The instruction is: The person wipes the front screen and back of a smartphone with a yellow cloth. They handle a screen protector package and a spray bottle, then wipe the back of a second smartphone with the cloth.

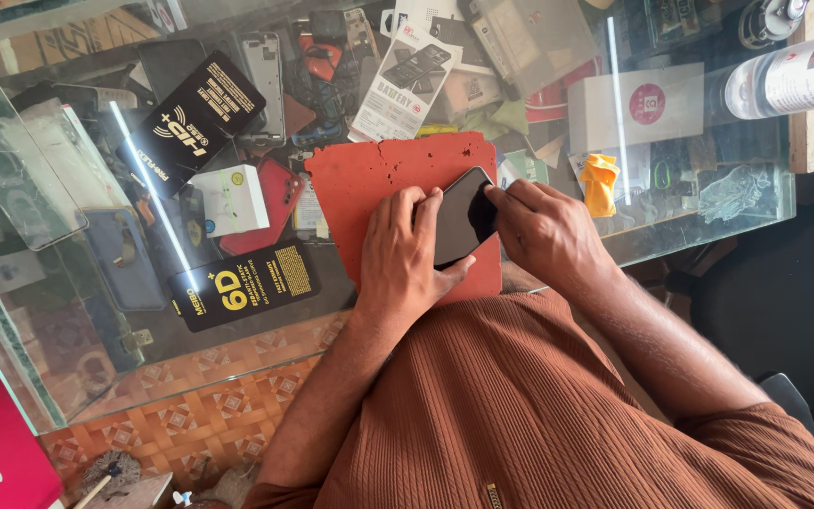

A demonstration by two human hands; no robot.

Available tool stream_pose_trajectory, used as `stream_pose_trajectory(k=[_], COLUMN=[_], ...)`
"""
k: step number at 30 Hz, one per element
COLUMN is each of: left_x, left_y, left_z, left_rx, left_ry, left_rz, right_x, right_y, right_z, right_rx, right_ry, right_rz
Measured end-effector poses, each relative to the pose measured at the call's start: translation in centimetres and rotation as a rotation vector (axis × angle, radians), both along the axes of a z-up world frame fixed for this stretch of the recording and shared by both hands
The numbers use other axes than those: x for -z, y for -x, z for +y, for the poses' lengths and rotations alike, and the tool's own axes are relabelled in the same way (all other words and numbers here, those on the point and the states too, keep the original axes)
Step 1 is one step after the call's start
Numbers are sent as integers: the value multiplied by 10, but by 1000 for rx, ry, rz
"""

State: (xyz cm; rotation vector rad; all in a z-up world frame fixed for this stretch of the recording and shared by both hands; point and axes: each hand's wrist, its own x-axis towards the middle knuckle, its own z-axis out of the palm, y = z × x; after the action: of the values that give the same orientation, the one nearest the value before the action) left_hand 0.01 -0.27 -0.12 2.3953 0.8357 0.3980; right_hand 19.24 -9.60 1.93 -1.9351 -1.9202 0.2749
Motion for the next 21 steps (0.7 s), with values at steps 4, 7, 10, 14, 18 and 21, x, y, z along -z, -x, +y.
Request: stream_pose_trajectory(k=[4, 7, 10, 14, 18, 21], left_x=[-2, -3, -4, -6, -3, 1], left_y=[0, -1, -1, -1, -3, -8], left_z=[1, 0, 1, 2, 7, 12], left_rx=[3, 4, -3, 0, 27, 19], left_ry=[5, 10, 8, 4, -29, -54], left_rz=[-18, 18, 11, -6, -34, -36], right_x=[-1, -1, 0, 0, -3, -7], right_y=[0, -2, -2, 2, -2, -15], right_z=[2, 0, -2, -2, -7, -16], right_rx=[9, 9, 12, 35, 151, 343], right_ry=[22, 15, 20, 31, -87, -164], right_rz=[3, 2, 4, -36, -41, -157])
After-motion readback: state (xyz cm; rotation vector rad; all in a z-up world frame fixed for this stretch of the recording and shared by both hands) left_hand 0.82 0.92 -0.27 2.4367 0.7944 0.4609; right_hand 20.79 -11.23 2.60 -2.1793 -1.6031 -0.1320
